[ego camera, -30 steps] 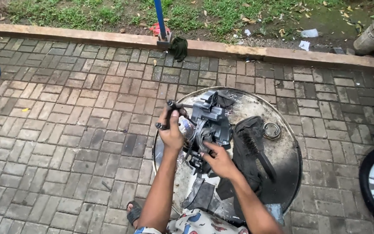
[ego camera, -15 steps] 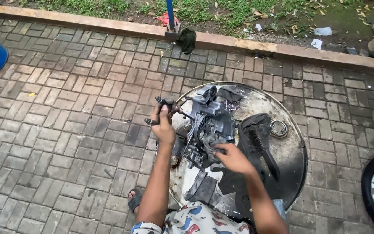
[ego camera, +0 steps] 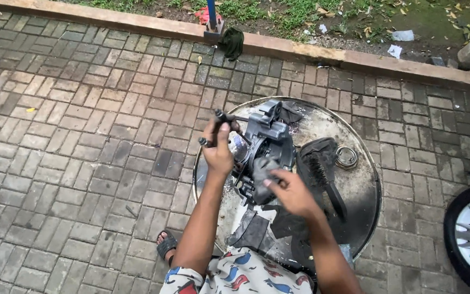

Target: The person cleans a disassembled mechanical part, likely a brake caliper, using a dark rag. They wipe various surfaces of the metal component while holding it over a metal tray. The person also handles a metal rod and a brush during the process.

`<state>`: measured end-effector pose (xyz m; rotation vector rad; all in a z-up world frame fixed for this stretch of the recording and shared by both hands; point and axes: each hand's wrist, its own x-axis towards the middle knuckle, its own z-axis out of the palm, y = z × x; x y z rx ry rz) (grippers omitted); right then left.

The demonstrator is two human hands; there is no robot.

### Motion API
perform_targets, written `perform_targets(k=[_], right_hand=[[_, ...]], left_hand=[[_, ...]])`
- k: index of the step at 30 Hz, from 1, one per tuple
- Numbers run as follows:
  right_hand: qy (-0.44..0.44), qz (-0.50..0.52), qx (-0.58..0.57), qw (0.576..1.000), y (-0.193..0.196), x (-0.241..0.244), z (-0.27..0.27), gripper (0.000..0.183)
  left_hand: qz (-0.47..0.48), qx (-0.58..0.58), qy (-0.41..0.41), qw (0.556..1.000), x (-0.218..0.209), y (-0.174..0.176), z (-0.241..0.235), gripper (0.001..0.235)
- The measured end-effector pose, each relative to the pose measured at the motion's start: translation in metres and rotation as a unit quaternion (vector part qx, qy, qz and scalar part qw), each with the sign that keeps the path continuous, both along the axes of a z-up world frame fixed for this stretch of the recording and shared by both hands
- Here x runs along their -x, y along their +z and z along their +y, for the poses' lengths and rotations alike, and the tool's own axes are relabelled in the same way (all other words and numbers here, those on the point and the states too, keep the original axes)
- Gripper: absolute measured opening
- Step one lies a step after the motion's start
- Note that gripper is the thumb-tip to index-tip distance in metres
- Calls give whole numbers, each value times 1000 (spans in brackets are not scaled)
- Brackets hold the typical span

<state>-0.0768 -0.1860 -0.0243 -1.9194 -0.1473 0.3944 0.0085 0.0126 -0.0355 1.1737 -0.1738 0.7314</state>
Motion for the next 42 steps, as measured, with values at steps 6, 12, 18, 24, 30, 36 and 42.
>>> perform_targets(k=[6,12,18,24,30,36,42], right_hand=[[38,-10,7,999,-42,-2,6,35],[58,54,27,997,-18,-3,3,23],[109,51,130,984,6,1,-17,23],[-15,1,13,1000,-26,-20,-19,27],[59,-104,61,991,-12,-5,38,25],[-46,-162,65,984,-21,7,53,24],[-87,-167,51,981,-37,8,63,12]], left_hand=[[-20,4,-15,1000,3,15,-7,23],[-20,13,-19,1000,3,10,-1,23],[-25,11,-27,999,2,9,-2,23],[-28,11,-20,999,-1,5,-5,22],[-28,-4,-20,999,2,15,-11,22],[-23,0,-17,1000,3,15,-5,24],[-15,0,-2,1000,3,11,-2,25]])
